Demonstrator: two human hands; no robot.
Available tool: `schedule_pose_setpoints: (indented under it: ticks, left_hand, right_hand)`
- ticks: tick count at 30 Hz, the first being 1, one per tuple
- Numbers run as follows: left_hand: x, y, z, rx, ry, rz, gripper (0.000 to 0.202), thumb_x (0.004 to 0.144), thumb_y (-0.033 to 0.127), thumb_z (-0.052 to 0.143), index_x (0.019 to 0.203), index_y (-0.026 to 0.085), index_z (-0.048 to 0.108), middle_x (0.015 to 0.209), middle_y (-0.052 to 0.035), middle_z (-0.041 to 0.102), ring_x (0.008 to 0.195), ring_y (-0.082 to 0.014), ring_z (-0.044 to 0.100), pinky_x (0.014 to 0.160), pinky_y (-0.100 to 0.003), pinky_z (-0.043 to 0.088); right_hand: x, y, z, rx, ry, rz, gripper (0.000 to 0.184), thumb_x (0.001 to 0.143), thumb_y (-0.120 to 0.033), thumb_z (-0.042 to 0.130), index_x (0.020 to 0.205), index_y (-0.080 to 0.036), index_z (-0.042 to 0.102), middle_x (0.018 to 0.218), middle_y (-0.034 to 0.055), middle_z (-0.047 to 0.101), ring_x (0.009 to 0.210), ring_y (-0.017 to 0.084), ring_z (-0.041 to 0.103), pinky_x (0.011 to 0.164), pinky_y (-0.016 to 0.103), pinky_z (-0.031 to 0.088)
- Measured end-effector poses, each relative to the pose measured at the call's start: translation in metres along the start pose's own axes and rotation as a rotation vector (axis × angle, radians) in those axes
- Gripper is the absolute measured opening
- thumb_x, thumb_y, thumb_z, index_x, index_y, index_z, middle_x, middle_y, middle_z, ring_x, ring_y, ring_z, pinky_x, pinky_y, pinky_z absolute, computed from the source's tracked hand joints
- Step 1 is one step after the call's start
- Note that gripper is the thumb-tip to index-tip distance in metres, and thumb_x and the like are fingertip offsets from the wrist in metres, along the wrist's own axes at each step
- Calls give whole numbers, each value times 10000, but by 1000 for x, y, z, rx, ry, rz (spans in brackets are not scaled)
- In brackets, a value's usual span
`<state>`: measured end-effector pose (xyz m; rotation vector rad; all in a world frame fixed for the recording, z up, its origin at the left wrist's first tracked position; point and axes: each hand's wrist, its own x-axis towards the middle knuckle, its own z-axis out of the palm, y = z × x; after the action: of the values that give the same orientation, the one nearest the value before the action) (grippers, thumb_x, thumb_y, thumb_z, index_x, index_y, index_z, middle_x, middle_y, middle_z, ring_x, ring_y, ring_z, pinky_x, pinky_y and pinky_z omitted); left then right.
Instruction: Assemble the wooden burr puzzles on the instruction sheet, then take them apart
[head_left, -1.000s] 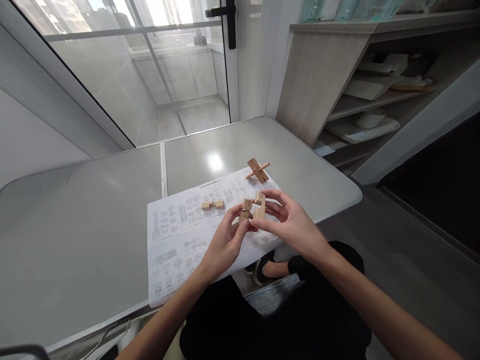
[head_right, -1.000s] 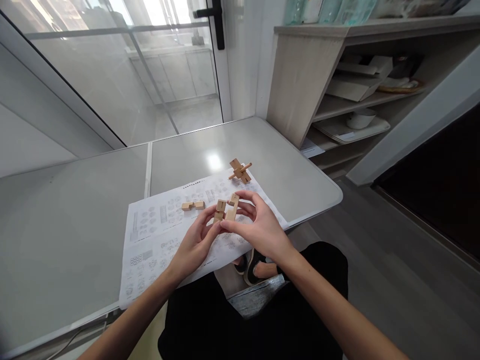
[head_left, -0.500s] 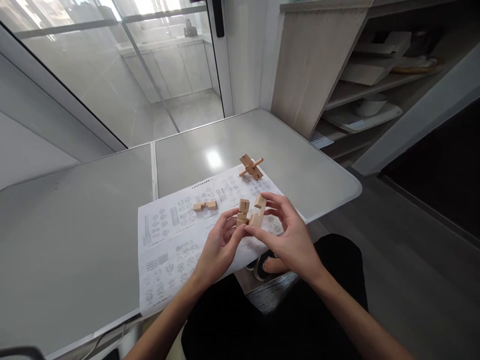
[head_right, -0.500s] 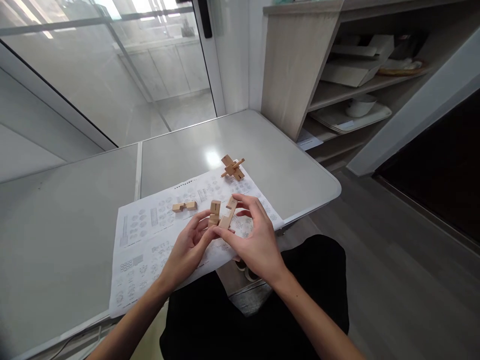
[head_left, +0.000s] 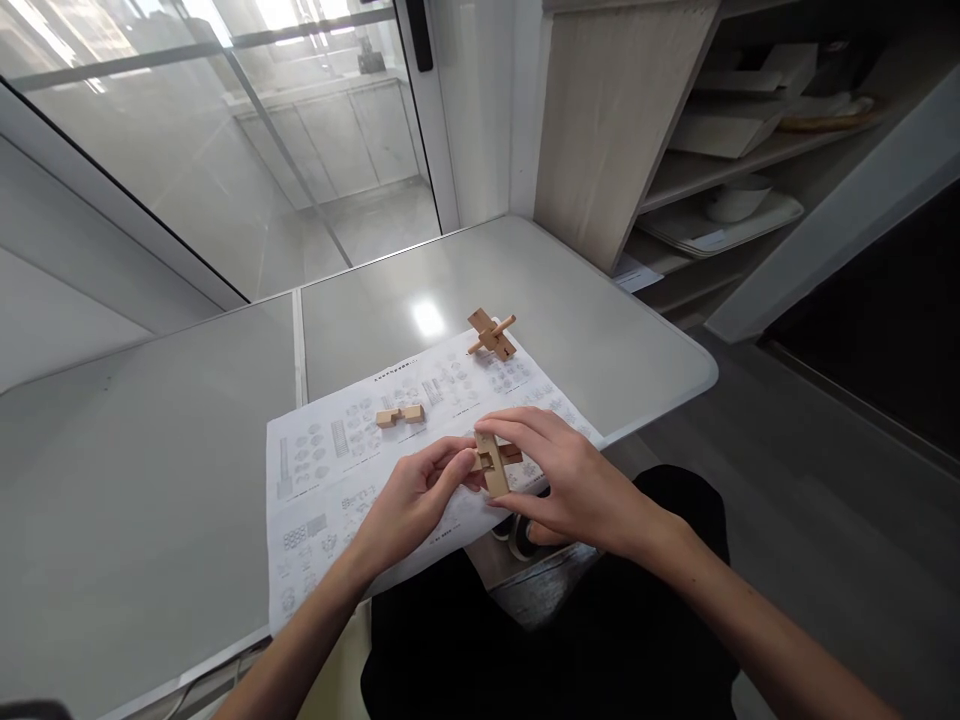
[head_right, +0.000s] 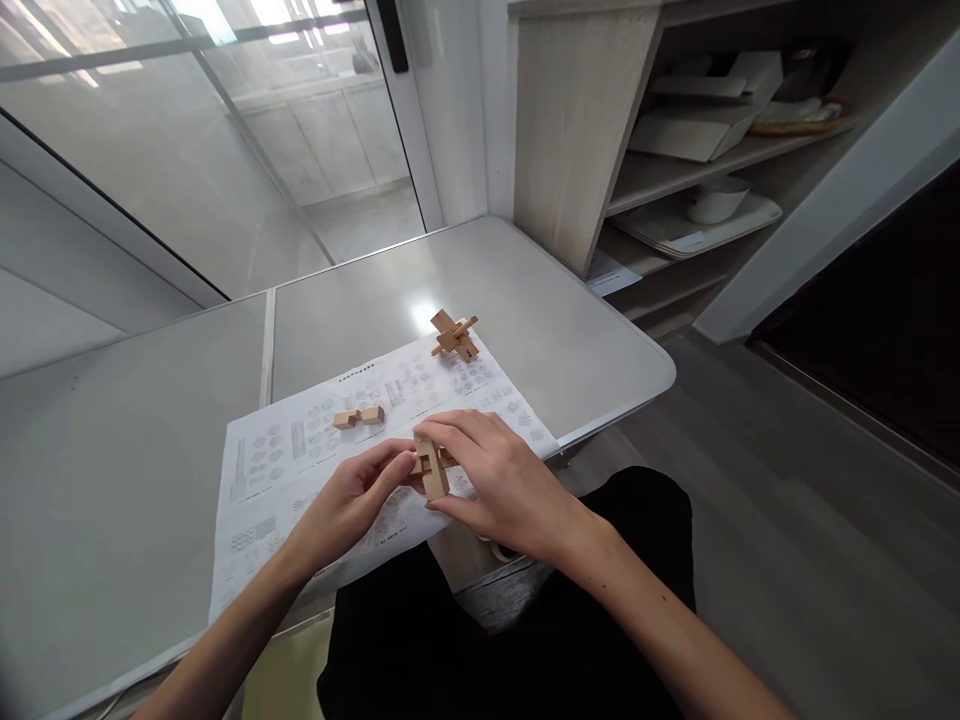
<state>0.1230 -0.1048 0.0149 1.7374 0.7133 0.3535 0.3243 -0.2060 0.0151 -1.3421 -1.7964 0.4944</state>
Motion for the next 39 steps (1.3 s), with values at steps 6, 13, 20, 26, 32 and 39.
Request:
schedule_pose_setpoints:
  ticks: [6,13,20,26,32,39]
  left_hand:
    - [2,3,3,-116,-40,-39,362,1056,486,550,1208,209,727,1134,-75,787,1013,-248,761,974,-404,601]
    - [3,14,7,-108,-161,-84,370,1061,480,549,1181,187,741,1095,-72,799,1007,-239,746,937,-345,571]
    - [0,9,7,-190,-204,-112,368,1056,482,564,1196,199,753,1123,-75,797,1036,-245,747,973,-361,564]
    - [-10,3,3,-241,-183,-168,391,1035,497,592,1216,186,745,1149,-103,791,1039,-269,751,996,-404,563]
    - [-20,3,-3,-198,-47,-221,339,969,490,687,1083,178,756,991,-76,805,877,-230,748,855,-325,570]
    - [-37,2,-20,-31,190,-290,420,931,587,686,841,176,696,806,-47,766,721,-187,681,602,-245,455]
  right_hand:
    - [-7,4,3,23,52,37,714,848,-177,848,1448,-340,496,1426,55,631,1324,304,602,1084,499,543]
    - [-11,2,2,42,-4,14,711,841,-103,829,1442,-290,500,1411,76,640,1301,290,622,1058,467,556]
    - [-14,2,4,109,-34,52,739,824,-83,844,1445,-297,506,1417,66,639,1311,273,611,1080,453,548]
    - [-9,2,8,185,-112,54,770,815,-65,844,1458,-313,501,1433,62,634,1304,265,617,1060,446,554]
    - [7,-3,25,138,-129,2,746,796,-109,884,1428,-297,536,1400,84,662,1291,292,629,1072,492,527]
    - [38,11,44,438,0,251,415,945,-363,767,1316,-246,624,1299,86,698,1132,235,705,938,406,582]
